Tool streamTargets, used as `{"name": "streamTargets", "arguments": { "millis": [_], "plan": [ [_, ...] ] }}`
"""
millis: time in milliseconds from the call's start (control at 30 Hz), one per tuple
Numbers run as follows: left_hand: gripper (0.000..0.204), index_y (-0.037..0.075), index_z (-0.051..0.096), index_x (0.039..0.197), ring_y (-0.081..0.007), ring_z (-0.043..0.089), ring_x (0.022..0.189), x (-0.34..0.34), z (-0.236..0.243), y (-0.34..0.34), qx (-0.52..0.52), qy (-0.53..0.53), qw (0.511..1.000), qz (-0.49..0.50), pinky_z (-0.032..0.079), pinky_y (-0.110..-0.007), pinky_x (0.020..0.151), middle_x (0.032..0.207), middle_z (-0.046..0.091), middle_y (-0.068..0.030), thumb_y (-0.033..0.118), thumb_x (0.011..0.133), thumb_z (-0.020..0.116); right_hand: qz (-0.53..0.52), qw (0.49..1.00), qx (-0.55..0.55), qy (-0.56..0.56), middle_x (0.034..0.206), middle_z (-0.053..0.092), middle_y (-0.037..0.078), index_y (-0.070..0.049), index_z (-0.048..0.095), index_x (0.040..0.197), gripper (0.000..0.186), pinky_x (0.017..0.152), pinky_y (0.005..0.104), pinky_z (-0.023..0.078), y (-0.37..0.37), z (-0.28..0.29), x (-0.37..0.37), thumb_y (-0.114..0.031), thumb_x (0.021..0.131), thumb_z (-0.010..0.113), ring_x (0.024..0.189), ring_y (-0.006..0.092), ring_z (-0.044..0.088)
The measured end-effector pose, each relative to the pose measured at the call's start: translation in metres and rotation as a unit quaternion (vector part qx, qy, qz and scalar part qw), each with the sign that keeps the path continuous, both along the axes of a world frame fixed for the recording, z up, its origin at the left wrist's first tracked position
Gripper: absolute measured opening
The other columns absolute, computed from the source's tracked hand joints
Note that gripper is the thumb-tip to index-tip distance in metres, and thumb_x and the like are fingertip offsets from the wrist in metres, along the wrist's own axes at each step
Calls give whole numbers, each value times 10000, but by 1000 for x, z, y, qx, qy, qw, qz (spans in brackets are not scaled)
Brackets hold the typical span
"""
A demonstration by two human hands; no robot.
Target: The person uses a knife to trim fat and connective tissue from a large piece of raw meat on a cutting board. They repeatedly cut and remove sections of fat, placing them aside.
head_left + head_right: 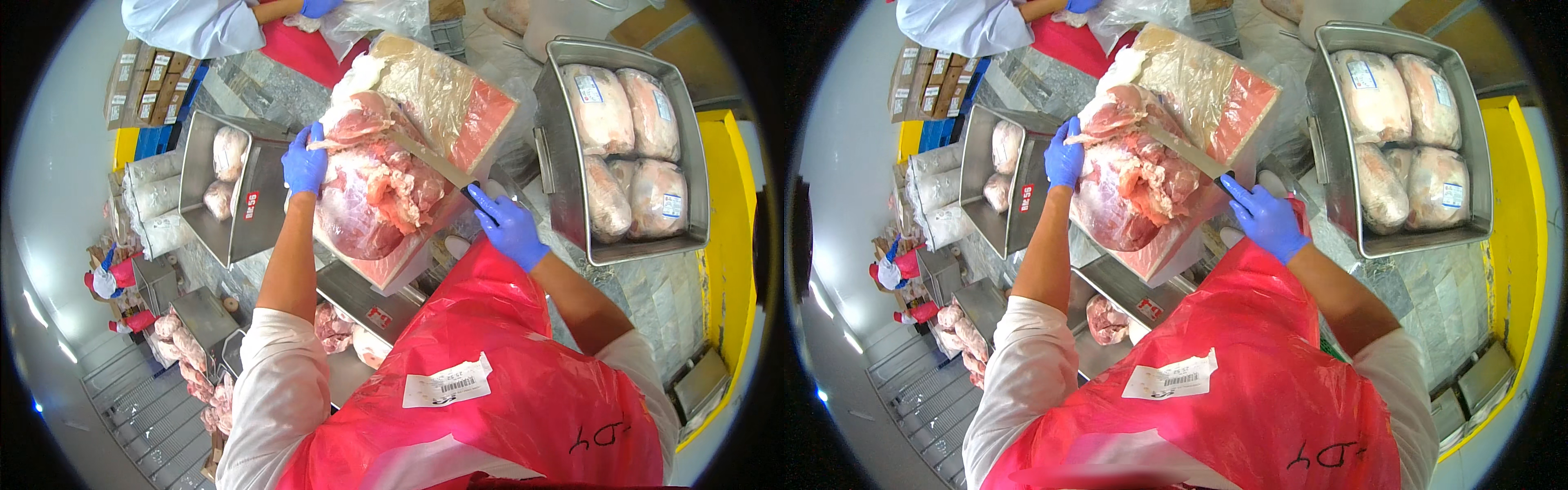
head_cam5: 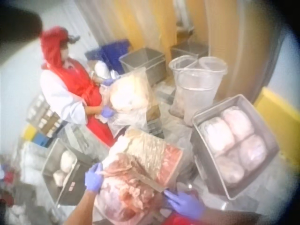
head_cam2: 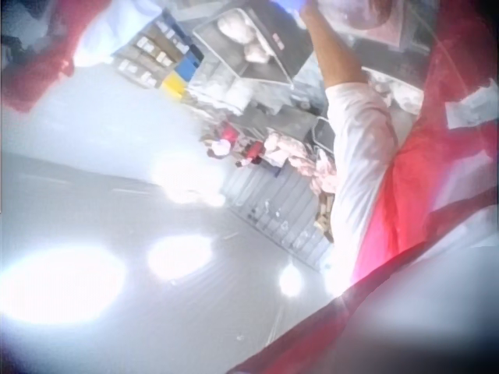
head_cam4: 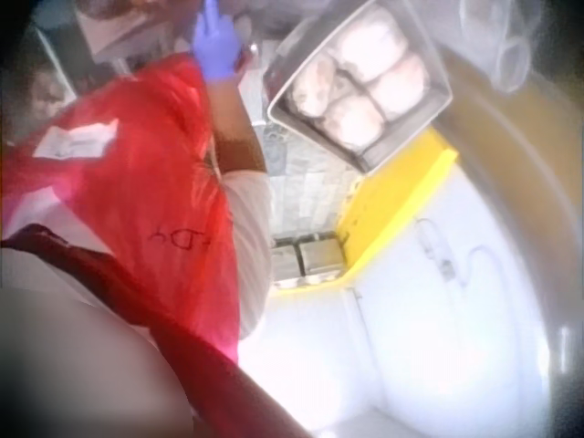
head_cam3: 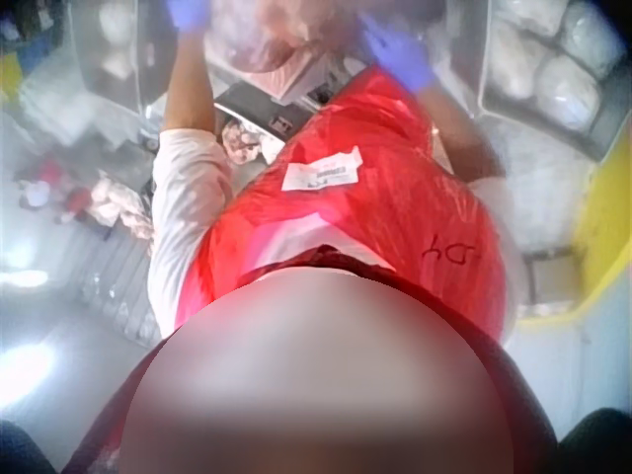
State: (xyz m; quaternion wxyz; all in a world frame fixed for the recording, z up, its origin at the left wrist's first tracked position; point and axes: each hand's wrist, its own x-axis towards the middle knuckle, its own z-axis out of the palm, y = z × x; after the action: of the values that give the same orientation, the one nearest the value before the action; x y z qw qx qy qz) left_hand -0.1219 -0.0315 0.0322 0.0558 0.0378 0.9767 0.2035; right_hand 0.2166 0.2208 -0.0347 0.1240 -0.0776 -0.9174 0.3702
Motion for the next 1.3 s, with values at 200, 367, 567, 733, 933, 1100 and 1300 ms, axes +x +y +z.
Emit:
{"name": "streamTargets", "arguments": {
  "millis": [200,367,567,733,933,1100,1300],
  "plan": [
    [657,96,696,1318,-451,622,1207,-3,-13,-4,15,12,999,-41,471,-476,1060,1257,686,-263,630,959,558,154,975,95,-125,814,650,164,-268,624,1402,440,654,506,536,94,131,-48,-250,963,625,730,381,662],
    [630,112,728,1275,-444,631,1181,-4,-9,8,23,16,998,-51,458,-471,1075,1251,696,-245,628,945,585,271,931,108,-220,912,713,201,-233,666,1343,412,743,530,550,128,195,-117,-188,935,620,838,409,692],
    [615,155,734,1280,-398,641,1200,-4,-5,9,22,-34,998,-46,474,-461,1059,1239,708,-232,638,921,605,343,890,111,-280,889,686,247,-140,667,1333,427,731,515,539,109,246,-182,-154,907,658,804,450,665],
    [625,174,732,1290,-389,637,1208,6,-5,-3,39,-67,997,14,470,-464,1063,1255,709,-216,656,919,586,289,918,47,-267,884,678,268,-118,639,1373,458,730,514,544,85,223,-157,-169,918,648,803,464,668],
    [639,202,715,1324,-413,598,1247,4,-6,-1,25,-66,997,24,445,-490,1085,1273,704,-209,672,935,524,96,986,31,-135,801,621,183,-189,556,1488,546,625,504,536,41,108,-39,-187,955,673,663,393,638],
    [634,179,729,1290,-429,638,1206,9,6,-3,20,-64,996,63,470,-464,1066,1244,706,-237,659,944,502,33,999,23,-25,822,581,149,-198,541,1508,582,570,469,518,9,32,-17,-154,948,693,629,360,615],
    [635,170,722,1301,-438,631,1219,13,6,-4,27,-51,995,85,467,-465,1071,1252,702,-237,649,949,500,12,1000,-10,18,805,567,130,-185,570,1481,574,561,462,514,-4,-14,-14,-144,928,720,634,341,612]
  ]
}}
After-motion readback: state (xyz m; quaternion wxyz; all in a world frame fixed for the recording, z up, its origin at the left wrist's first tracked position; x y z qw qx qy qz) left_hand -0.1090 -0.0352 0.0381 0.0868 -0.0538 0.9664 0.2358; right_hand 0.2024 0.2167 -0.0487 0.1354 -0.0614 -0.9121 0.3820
